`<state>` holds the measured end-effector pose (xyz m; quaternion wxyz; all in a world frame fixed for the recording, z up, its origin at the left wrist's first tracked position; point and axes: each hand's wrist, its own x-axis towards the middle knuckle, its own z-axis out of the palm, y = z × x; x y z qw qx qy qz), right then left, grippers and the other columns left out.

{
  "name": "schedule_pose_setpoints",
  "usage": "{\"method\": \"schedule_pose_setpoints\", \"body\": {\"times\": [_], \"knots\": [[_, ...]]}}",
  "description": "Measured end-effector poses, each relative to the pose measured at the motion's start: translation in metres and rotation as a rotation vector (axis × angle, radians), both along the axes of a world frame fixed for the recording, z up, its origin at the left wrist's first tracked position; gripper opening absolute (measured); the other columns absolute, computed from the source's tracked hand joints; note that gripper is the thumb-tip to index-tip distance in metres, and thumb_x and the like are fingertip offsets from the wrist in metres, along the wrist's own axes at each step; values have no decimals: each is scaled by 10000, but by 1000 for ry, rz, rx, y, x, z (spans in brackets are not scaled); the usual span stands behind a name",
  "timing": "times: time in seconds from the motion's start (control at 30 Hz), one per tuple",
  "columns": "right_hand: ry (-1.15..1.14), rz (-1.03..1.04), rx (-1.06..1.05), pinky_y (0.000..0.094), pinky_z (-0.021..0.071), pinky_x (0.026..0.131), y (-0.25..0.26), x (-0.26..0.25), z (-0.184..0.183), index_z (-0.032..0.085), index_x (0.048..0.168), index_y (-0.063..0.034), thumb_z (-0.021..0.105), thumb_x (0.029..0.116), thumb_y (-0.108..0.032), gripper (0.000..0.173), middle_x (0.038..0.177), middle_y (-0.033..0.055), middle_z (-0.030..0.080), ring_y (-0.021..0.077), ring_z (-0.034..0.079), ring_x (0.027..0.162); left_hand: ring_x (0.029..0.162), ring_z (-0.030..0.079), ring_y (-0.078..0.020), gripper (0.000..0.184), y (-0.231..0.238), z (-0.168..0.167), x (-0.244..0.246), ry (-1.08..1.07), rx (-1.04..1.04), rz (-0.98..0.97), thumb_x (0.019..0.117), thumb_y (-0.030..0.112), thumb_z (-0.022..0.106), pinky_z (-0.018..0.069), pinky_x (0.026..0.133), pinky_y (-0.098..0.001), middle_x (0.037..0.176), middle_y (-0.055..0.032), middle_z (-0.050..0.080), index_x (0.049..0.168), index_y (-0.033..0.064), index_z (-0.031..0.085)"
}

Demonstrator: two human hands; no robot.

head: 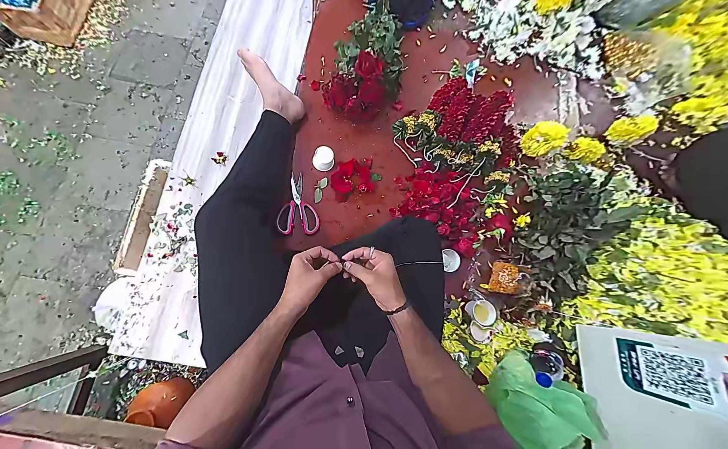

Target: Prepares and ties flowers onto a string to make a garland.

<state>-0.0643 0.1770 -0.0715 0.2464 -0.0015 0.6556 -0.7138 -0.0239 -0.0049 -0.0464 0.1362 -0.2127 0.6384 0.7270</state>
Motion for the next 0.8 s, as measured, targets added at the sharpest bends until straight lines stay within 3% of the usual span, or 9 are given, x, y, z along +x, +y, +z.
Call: {"method": "schedule_pose_setpoints", "body": {"times": [0.2,0.4,0.67,0.73,0.8], "knots": [[14,23,32,317,589,644,0,0,-1,726,1027,38,706,893,25,136,930,145,744,187,685,717,767,693,-156,99,0,-3,0,-21,-75,-29,880,58,764,577,676,-319,925,-78,755,976,44,743],[86,74,78,292,579,638,-1,1,-1,696,1022,17,659,937,9,93,942,106,727,157,673,723,639,630,-124,85,-1,-8,0,-34,-114,-88,924,116,745,522,582,-285,870,-54,738,987,62,728],[123,69,111,301,572,633,3,-1,-1,752,941,-13,745,847,-22,94,898,86,746,147,669,709,775,697,-141,88,-2,-5,-1,-18,-131,-78,845,60,777,577,682,-320,903,-53,754,921,71,735],[153,62,146,300,572,631,2,0,-1,747,916,-21,752,840,-30,77,884,74,744,140,668,708,747,686,-136,81,-2,-4,0,-24,-121,-85,864,98,776,564,654,-308,906,-46,756,938,75,752],[200,76,198,320,619,718,-2,1,1,735,908,-38,750,835,-37,74,903,57,741,137,705,800,719,665,-128,107,-6,-3,2,3,-130,-112,913,163,761,560,635,-303,931,-36,748,970,72,760]]}}
